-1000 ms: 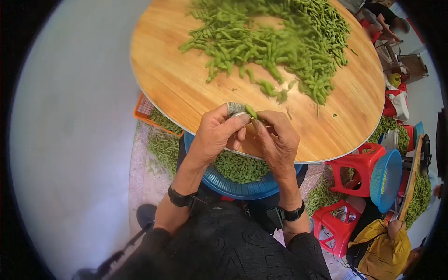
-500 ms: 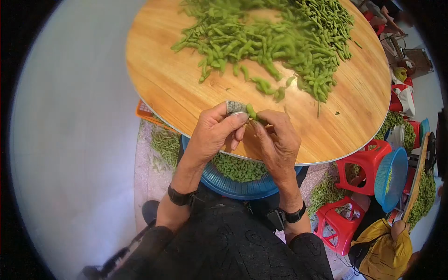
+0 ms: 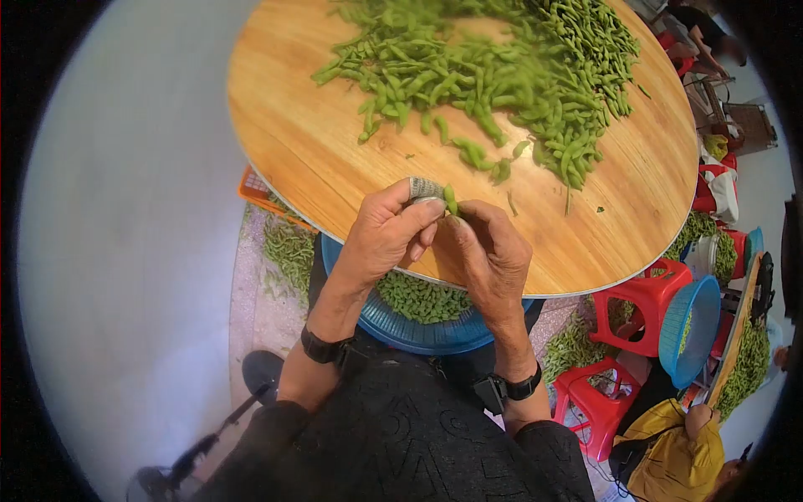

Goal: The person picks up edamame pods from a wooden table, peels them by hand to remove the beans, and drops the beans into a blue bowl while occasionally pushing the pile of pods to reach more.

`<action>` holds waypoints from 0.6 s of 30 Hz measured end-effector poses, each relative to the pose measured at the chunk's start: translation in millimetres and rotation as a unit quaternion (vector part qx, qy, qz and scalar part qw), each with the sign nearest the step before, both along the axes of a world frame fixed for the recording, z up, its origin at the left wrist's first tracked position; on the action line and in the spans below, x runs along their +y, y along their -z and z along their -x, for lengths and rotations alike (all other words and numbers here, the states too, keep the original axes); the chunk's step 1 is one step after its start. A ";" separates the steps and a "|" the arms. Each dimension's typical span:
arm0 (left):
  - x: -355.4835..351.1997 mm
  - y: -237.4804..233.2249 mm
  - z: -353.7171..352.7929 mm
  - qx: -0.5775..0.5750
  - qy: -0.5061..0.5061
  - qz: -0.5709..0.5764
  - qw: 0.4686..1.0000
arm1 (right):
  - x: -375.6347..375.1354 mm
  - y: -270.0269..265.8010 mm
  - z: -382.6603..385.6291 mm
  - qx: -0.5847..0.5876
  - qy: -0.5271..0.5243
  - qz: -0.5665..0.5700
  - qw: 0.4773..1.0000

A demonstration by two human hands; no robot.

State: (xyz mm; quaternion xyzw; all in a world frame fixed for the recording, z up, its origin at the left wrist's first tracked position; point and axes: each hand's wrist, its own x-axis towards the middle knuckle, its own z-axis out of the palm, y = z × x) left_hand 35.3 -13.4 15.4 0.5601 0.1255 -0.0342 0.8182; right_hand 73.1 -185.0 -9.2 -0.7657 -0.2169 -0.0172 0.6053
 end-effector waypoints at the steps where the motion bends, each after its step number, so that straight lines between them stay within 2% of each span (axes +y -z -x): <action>1: -0.8 -1.9 0.1 0.000 -0.003 0.001 1.000 | -0.6 2.4 0.0 0.032 -0.011 -0.022 0.999; 6: -4.8 -2.3 1.1 -0.004 -0.008 -0.066 0.998 | 0.2 1.5 0.2 0.125 -0.045 -0.090 0.987; 11: -6.8 -4.2 1.0 -0.001 -0.012 -0.078 0.997 | -4.9 -6.5 -5.2 0.217 -0.097 -0.137 0.962; 14: -7.8 -5.0 0.4 -0.007 -0.012 -0.080 0.997 | -9.0 -3.9 -10.8 0.248 -0.129 -0.180 0.943; 18: -8.7 -8.6 2.0 0.002 -0.012 -0.058 0.998 | -10.8 -9.0 -14.0 0.253 -0.143 -0.169 0.942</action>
